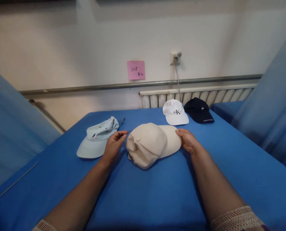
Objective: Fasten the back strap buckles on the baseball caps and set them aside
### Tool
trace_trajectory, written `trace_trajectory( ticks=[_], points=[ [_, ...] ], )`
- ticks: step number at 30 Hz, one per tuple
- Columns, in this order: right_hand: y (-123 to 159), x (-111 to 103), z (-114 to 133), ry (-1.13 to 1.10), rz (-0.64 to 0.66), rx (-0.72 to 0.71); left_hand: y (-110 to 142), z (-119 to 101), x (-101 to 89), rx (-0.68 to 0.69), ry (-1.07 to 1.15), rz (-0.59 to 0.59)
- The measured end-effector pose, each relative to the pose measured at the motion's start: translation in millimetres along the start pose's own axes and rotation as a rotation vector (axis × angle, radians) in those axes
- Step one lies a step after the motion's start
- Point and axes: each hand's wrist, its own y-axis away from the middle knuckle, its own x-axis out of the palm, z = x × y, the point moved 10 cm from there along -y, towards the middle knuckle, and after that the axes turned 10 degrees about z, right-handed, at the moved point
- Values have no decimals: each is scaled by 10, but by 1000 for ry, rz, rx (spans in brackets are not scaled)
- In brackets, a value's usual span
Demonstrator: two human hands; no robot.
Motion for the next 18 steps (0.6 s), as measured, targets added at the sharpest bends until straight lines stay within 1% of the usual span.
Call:
trace_trajectory(
  ticks=[2, 4, 6, 9, 11, 13, 14, 16, 17, 18],
  points=[
    [124, -74, 53, -30, -50, -79, -11, 71, -20, -33, -11, -9],
    [294, -271, 82, -52, -143, -156, -15, 132, 5, -67, -41, 8],
    [515, -622, 94, -68, -290, -224, -11, 181, 55, -94, -79, 28],
    [924, -1322, 109, -142, -540, -313, -3, 249, 170, -129, -146, 81],
    [1273, -1812, 164, -195, -736, -408, 0, 308, 255, -158, -201, 136],
    [1657, -2228, 192, -239, -953, -473, -1, 356, 314, -170, -250, 184],
    [1826, -2383, 193, -260, -1039, -491, -4, 373, 332, -169, -270, 202],
    [2071, -2596, 210, -261, -1132, -524, -13, 402, 347, -161, -302, 228],
    [2137, -2670, 209, -252, -1145, -524, -19, 417, 347, -160, -317, 237],
    [2147, -2727, 204, -230, -1122, -504, -24, 436, 348, -163, -333, 247]
  ],
)
